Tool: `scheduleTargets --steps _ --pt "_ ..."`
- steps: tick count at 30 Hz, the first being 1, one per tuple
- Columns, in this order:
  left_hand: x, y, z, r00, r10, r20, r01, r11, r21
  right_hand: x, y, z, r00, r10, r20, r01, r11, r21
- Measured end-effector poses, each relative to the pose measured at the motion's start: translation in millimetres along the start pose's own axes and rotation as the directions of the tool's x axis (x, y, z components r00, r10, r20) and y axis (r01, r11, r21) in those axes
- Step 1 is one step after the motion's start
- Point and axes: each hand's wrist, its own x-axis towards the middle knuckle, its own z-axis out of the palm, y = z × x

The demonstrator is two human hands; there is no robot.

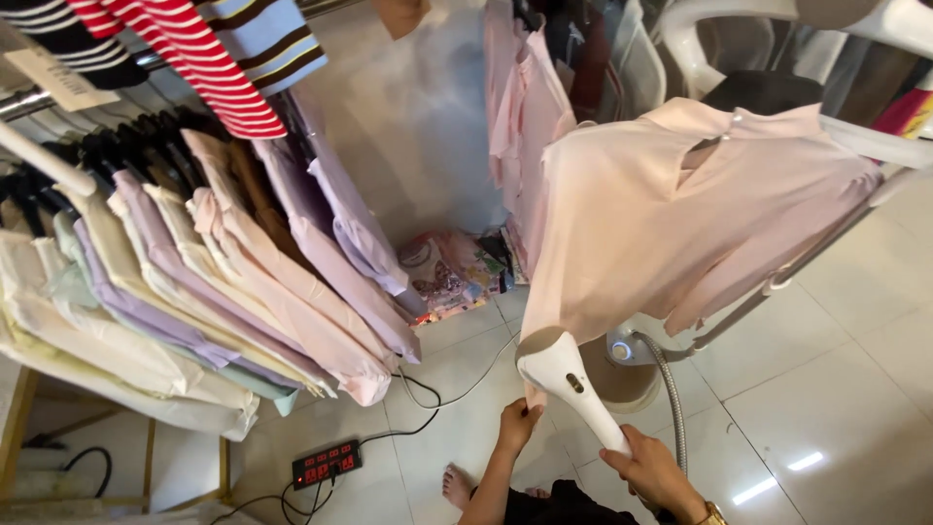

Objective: Using a handheld garment steamer to remove wrinkles from a purple blouse hanging on a display rack.

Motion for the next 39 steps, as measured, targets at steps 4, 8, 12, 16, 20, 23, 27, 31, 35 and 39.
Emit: scheduleTargets --steps 4,8,12,16,20,23,27,31,35,39 --pt "-17 -21 -15 0.997 -0.039 -0.063 0.037 0.999 -0.036 -2 -15 -3 0.999 -0.032 0.016 0.033 0.999 -0.026" --pt "-16 -55 -34 0.986 0.054 -0.155 -0.079 0.984 -0.162 11 -31 -10 0.991 -0.118 -0.066 0.121 0.992 0.046" --pt "-42 -29 -54 0.972 -0.114 -0.204 0.025 0.917 -0.398 25 -40 -10 0.971 -0.197 -0.133 0.201 0.979 0.017" --pt "-60 -8 -66 0.952 -0.202 -0.231 0.083 0.894 -0.440 26 -36 17 0.982 -0.165 0.094 0.176 0.976 -0.126" --pt "-68 4 -71 0.934 -0.259 -0.246 0.093 0.841 -0.533 32 -18 43 0.949 -0.227 0.220 0.275 0.935 -0.225" --pt "-68 -1 -77 0.899 -0.294 -0.324 0.039 0.792 -0.609 31 -16 38 0.958 -0.182 0.223 0.225 0.956 -0.187" --pt "-74 2 -88 0.857 -0.310 -0.413 -0.002 0.798 -0.602 38 -15 21 0.986 -0.153 0.061 0.160 0.979 -0.124" --pt "-78 14 -95 0.846 -0.328 -0.420 0.023 0.809 -0.587 47 -9 12 0.984 -0.173 -0.046 0.164 0.975 -0.147" --pt "-79 25 -93 0.863 -0.313 -0.396 0.028 0.814 -0.581 33 -11 30 0.981 -0.159 0.110 0.177 0.967 -0.184" --pt "-75 22 -94 0.857 -0.317 -0.407 0.014 0.803 -0.596 38 -3 45 0.928 -0.280 0.246 0.334 0.917 -0.216"
